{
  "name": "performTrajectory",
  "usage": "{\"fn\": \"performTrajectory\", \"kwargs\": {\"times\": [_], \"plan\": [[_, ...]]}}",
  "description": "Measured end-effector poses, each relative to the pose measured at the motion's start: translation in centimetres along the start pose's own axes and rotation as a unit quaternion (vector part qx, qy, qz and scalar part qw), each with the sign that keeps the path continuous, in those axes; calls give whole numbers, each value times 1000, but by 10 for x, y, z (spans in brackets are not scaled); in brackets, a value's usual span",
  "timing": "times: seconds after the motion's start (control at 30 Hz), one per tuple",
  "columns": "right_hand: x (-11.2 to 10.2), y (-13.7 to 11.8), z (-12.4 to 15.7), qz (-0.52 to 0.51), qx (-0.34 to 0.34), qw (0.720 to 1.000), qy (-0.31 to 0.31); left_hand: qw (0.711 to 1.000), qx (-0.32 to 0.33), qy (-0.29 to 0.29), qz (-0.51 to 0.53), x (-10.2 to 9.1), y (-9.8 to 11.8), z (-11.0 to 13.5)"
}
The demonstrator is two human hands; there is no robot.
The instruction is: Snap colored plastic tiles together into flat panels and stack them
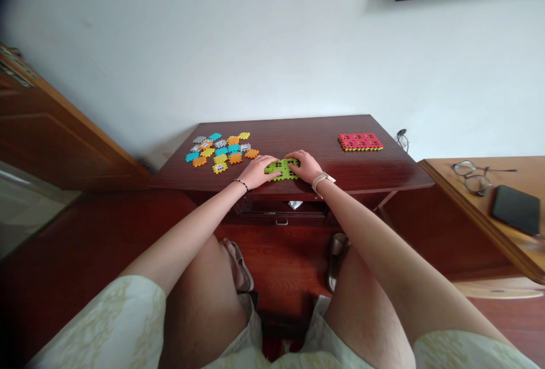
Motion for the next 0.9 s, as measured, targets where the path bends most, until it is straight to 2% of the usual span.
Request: {"fn": "performTrajectory", "kwargs": {"times": [0.9], "plan": [[7,3,-5,11,11,1000,8,999,-32,-15,8,-3,-2,2]]}}
Point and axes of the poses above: each hand's wrist, its own z-axis away from the middle knuckle, its own x-axis out of the palm, y = z × x, the point moved 5 cm from there along -z, towards the middle knuckle, and after that the axes turned 2 degrees about -y, right-handed, at the moved point
